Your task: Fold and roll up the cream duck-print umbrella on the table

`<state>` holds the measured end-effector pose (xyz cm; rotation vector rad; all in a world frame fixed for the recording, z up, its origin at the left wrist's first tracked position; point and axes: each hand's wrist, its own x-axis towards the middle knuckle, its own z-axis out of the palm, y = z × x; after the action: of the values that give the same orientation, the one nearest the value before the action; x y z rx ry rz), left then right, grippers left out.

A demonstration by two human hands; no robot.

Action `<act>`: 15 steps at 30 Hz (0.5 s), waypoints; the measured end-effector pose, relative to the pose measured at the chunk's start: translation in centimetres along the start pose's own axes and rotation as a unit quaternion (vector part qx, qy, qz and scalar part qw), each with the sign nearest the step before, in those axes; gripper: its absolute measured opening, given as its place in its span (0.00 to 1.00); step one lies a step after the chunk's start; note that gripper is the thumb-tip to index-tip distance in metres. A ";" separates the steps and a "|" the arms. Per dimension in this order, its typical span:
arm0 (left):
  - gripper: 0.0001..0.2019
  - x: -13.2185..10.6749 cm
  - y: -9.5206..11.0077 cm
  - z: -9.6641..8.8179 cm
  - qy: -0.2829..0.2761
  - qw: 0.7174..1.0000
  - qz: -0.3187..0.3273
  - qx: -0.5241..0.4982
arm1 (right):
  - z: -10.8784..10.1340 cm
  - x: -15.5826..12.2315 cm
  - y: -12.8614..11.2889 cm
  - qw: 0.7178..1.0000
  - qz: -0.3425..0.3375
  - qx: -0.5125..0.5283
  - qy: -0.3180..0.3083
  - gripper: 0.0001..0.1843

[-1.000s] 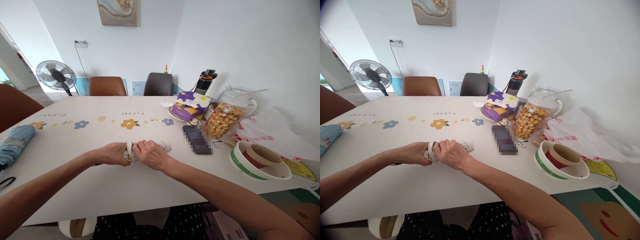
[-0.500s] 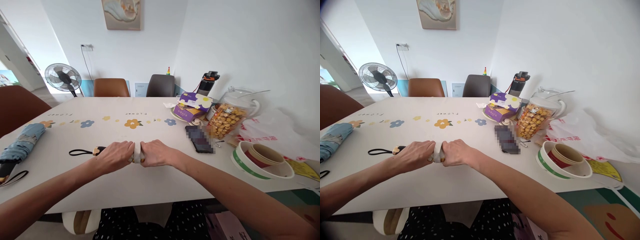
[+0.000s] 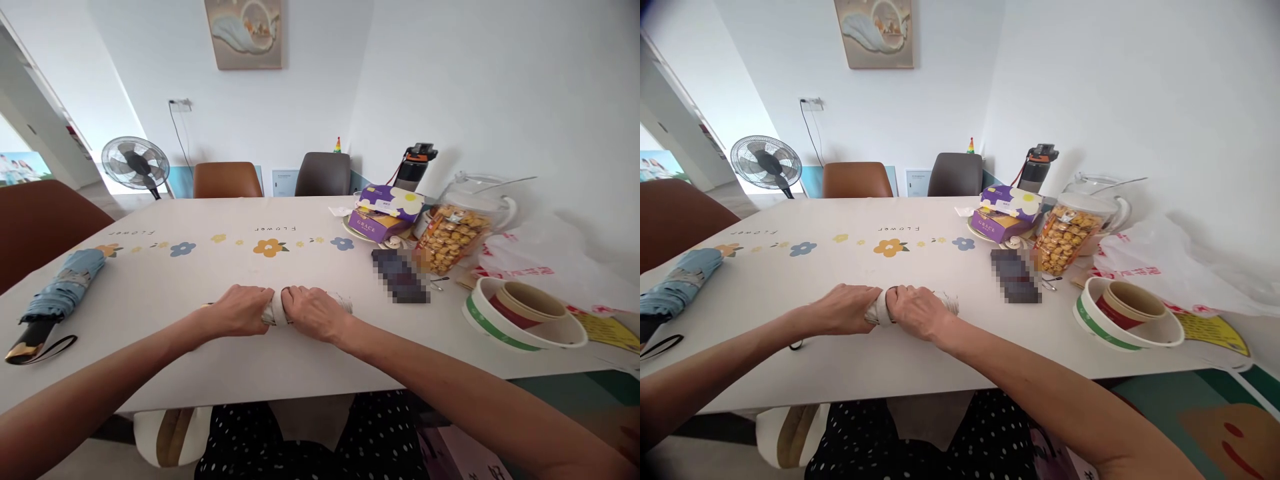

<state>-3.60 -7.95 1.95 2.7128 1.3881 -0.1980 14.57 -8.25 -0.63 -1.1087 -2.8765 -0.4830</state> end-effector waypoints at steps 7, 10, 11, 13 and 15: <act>0.06 0.3 -0.3 -0.1 -0.023 1.000 -0.008 -0.006 | 0.4 -0.5 -0.7 0.999 0.025 -0.007 0.035 0.11; 0.06 0.0 0.1 0.4 0.010 0.999 -0.007 0.044 | -0.5 -0.5 -0.6 0.994 0.046 0.100 0.012 0.13; 0.05 -0.1 0.2 0.6 0.020 0.998 -0.003 0.059 | -0.8 -0.4 -0.5 0.987 0.057 0.153 -0.003 0.18; 0.04 -0.3 0.5 0.7 0.032 0.996 0.006 0.081 | -1.4 -0.3 -0.1 0.960 0.088 0.264 -0.034 0.22; 0.04 -0.5 0.7 0.8 0.037 0.995 0.012 0.097 | -1.5 -0.2 0.2 0.923 0.127 0.360 -0.046 0.20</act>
<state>-3.41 -8.84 1.26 2.9213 1.4227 -0.2469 14.69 -8.66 0.83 -1.3127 -2.5271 0.6037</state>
